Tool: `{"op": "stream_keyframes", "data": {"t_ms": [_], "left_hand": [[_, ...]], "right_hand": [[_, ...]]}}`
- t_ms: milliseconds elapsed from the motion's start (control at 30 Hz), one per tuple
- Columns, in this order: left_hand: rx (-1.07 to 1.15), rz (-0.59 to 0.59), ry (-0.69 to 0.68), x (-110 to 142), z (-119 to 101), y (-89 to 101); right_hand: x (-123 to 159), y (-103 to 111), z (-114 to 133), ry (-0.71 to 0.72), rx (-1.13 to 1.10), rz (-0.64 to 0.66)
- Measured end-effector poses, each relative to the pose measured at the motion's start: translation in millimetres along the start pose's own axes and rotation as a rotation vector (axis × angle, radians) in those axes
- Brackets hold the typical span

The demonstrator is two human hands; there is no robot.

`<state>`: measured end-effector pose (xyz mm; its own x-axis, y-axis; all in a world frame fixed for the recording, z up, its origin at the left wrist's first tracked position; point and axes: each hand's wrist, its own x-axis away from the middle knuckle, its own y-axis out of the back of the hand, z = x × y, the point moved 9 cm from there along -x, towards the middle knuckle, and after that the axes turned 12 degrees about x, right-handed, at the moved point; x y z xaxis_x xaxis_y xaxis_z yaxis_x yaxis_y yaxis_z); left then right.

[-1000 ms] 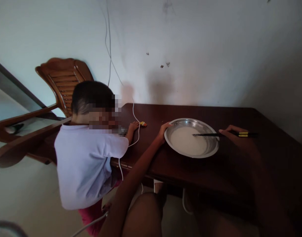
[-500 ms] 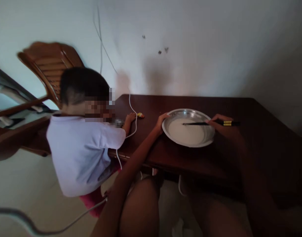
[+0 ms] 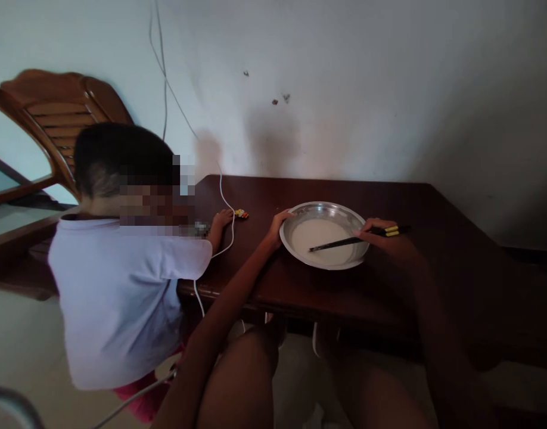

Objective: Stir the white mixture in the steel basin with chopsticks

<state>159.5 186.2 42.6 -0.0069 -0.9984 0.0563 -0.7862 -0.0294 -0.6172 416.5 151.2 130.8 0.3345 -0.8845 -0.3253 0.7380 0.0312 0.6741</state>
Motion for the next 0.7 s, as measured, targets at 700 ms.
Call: {"op": "stream_keyframes", "data": {"t_ms": [700], "left_hand": [[0.001, 0.028, 0.009, -1.0, 0.6, -0.6]], "right_hand": [[1.0, -0.1, -1.3, -0.007, 0.015, -0.095]]}}
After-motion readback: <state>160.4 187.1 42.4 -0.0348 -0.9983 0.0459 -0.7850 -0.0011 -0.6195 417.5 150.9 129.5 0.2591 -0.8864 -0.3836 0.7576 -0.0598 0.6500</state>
